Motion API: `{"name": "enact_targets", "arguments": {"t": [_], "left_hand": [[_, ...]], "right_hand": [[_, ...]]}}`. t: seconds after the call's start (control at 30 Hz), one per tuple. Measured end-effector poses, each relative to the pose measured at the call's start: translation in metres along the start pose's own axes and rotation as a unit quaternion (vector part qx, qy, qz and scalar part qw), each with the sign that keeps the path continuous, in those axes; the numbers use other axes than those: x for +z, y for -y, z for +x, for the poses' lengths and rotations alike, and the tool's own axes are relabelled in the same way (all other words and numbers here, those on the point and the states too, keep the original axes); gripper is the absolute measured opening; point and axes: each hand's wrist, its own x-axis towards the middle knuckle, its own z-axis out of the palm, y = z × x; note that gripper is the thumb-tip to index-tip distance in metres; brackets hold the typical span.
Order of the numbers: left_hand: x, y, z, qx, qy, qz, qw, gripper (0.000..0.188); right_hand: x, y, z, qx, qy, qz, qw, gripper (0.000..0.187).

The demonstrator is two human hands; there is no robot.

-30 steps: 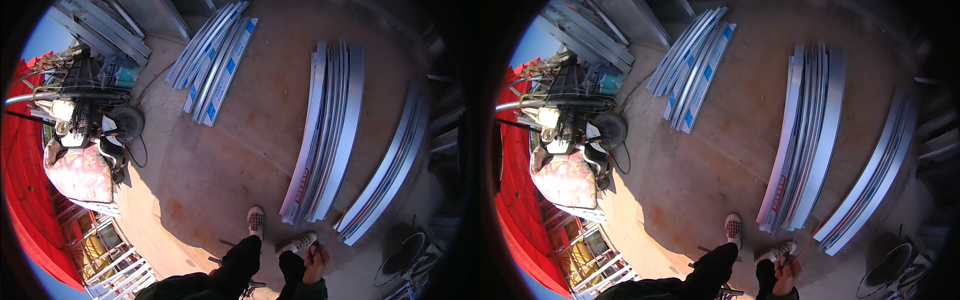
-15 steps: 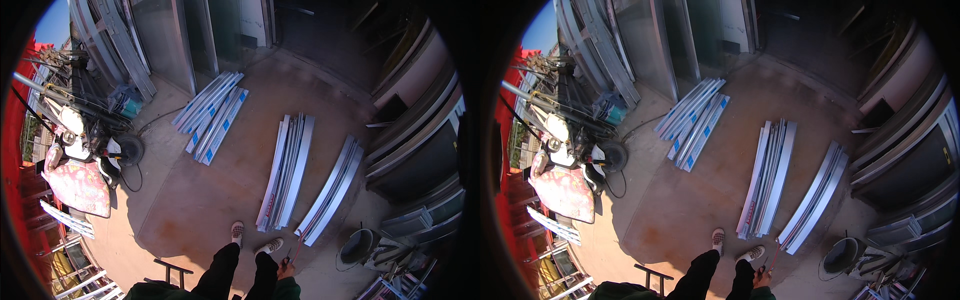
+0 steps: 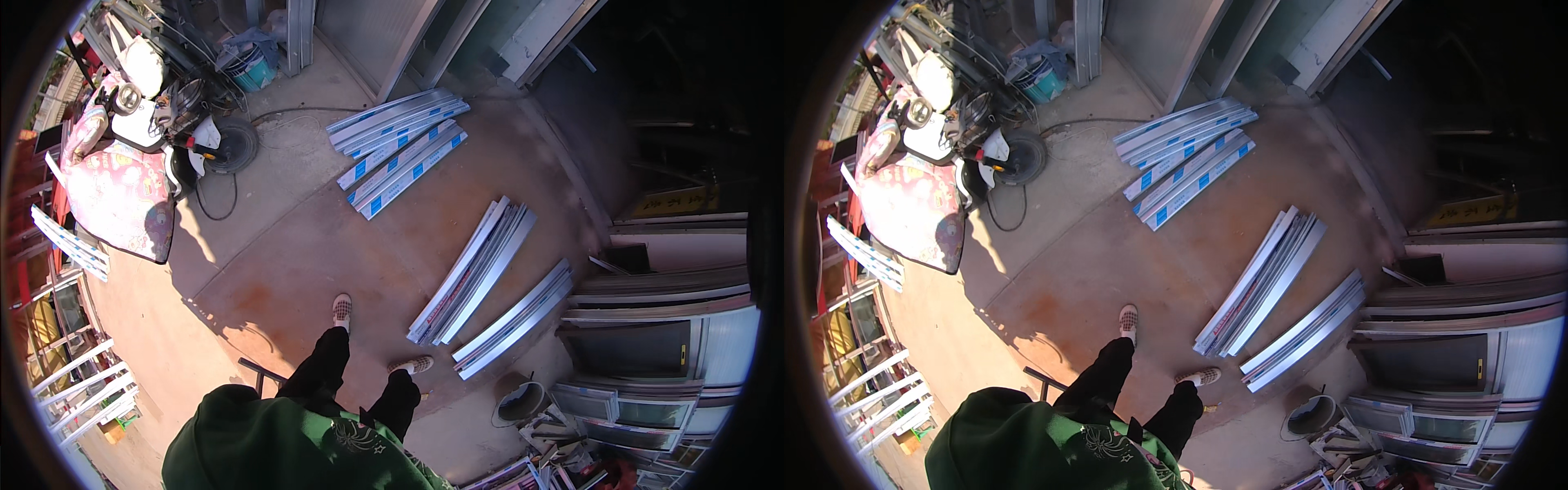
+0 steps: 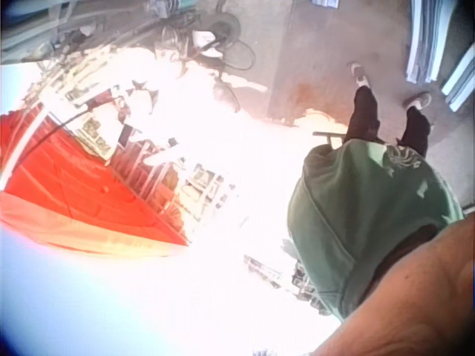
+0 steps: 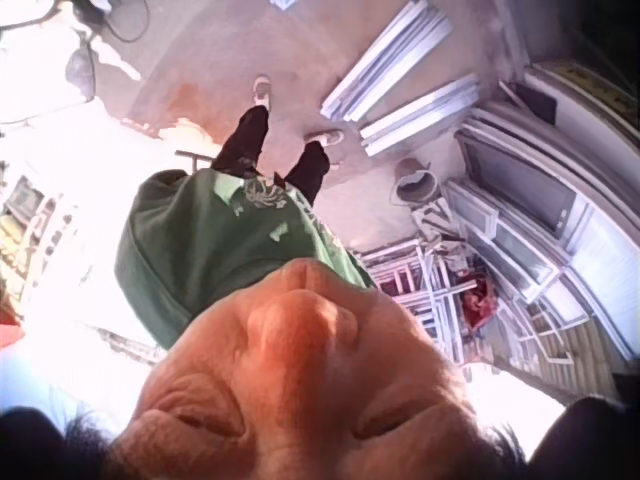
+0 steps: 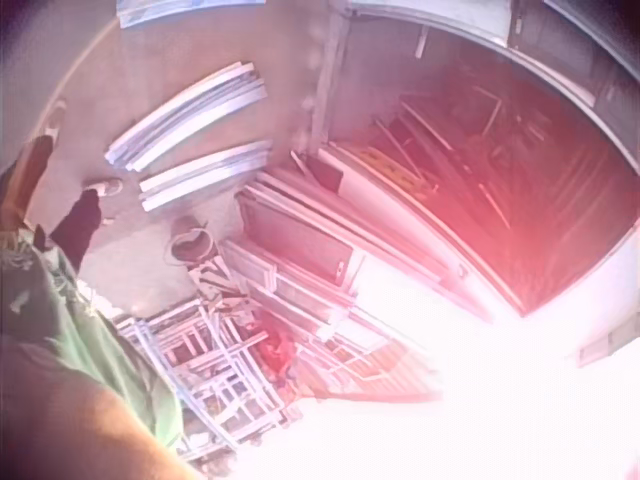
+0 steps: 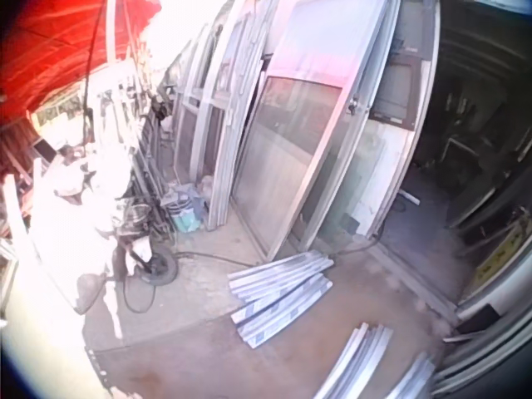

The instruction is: The person inserts a red rubber seal into the groove of long aluminum profiles using a pair of scissors to guide the seal. They work on multiple profiles, cutting the seal as needed and placing the finished pieces aside.

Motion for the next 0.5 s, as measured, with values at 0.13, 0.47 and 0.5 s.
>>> {"name": "enact_targets", "arguments": {"t": [0.13,0.47,0.5], "left_hand": [[-0.056,0.038,-0.007,-0.043,-0.006,-0.032,0.999,0.031],[-0.166,0.069,-0.029,-0.137,-0.005,-0.050,0.989,0.031],[-0.178,0.065,-0.032,-0.143,-0.004,-0.051,0.988,0.032]], "right_hand": [[0.091,0.028,-0.042,-0.042,0.020,0.004,0.999,0.020],[0.224,0.048,-0.073,0.002,-0.001,0.043,0.999,0.023],[0.236,0.053,-0.074,0.011,-0.004,0.047,0.999,0.023]]}}
